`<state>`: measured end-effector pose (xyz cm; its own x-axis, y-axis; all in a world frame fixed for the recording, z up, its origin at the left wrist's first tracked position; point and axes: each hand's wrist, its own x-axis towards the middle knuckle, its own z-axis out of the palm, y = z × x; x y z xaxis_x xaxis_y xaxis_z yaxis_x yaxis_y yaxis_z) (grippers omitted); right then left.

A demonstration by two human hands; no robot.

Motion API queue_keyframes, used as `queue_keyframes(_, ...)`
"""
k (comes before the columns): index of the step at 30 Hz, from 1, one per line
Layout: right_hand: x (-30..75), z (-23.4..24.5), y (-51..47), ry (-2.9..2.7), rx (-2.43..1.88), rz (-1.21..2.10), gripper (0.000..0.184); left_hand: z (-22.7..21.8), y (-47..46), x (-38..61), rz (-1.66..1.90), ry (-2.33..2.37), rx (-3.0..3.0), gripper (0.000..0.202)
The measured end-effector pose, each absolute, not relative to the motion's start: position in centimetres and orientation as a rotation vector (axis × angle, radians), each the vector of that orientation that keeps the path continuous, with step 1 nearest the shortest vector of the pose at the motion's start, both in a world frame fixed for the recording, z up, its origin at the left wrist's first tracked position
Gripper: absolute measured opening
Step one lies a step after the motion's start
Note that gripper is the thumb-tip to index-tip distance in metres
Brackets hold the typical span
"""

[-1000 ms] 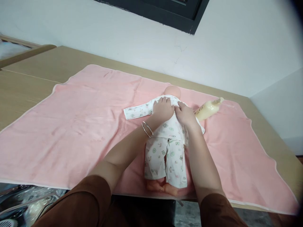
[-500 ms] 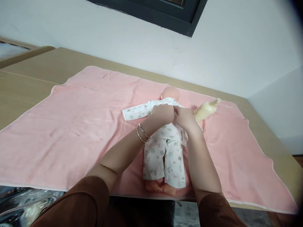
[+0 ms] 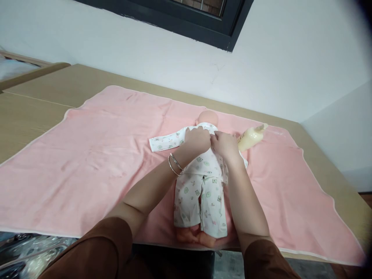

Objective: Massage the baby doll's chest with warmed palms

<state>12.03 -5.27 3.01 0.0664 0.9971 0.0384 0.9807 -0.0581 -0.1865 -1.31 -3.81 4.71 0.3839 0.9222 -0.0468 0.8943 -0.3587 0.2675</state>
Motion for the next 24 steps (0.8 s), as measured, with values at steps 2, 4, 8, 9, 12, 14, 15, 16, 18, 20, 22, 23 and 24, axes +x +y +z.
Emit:
queue_keyframes(2,11.6,4.0,-5.9,-2.070,-2.180,0.129,0.044,5.6,-4.2,-1.5,0.118,1.594,2.391,0.034)
queue_keyframes(4,11.5,4.4,-6.1,-2.066,-2.177,0.136,0.042,5.3,-4.0,-1.6,0.146,1.599,2.359,0.035)
queue_keyframes(8,12.5,3.4,-5.3,-2.012,-2.129,0.206,0.041,2.4,-2.1,-1.1,0.357,1.628,2.312,0.047)
queue_keyframes(9,12.8,3.0,-4.9,-1.988,-2.107,0.222,0.042,1.5,-1.6,-0.9,0.402,1.629,2.293,0.050)
queue_keyframes(12,13.6,1.4,-3.9,-1.909,-2.048,0.268,0.045,-0.2,-0.7,-0.4,0.495,1.649,2.242,0.055)
queue_keyframes(14,13.9,0.6,-3.3,-1.870,-2.038,0.294,0.047,-0.6,-0.6,-0.2,0.526,1.660,2.239,0.055)
queue_keyframes(15,13.9,0.2,-3.2,-1.855,-2.039,0.302,0.047,-0.7,-0.6,-0.1,0.534,1.663,2.243,0.055)
queue_keyframes(16,13.9,0.0,-3.0,-1.844,-2.041,0.305,0.046,-0.7,-0.7,-0.1,0.541,1.665,2.246,0.054)
queue_keyframes(18,13.8,-0.4,-2.9,-1.827,-2.037,0.303,0.046,-0.6,-0.8,0.0,0.551,1.670,2.246,0.053)
queue_keyframes(20,13.7,-0.5,-2.8,-1.827,-2.024,0.309,0.046,-0.5,-0.9,0.0,0.563,1.677,2.244,0.052)
queue_keyframes(22,13.8,-0.4,-2.8,-1.834,-2.022,0.315,0.045,-0.6,-0.9,0.0,0.571,1.682,2.243,0.051)
queue_keyframes(23,13.8,-0.4,-2.8,-1.837,-2.025,0.315,0.045,-0.6,-0.9,0.0,0.571,1.683,2.241,0.050)
queue_keyframes(24,13.8,-0.4,-2.8,-1.839,-2.029,0.314,0.044,-0.7,-0.9,0.1,0.569,1.682,2.240,0.050)
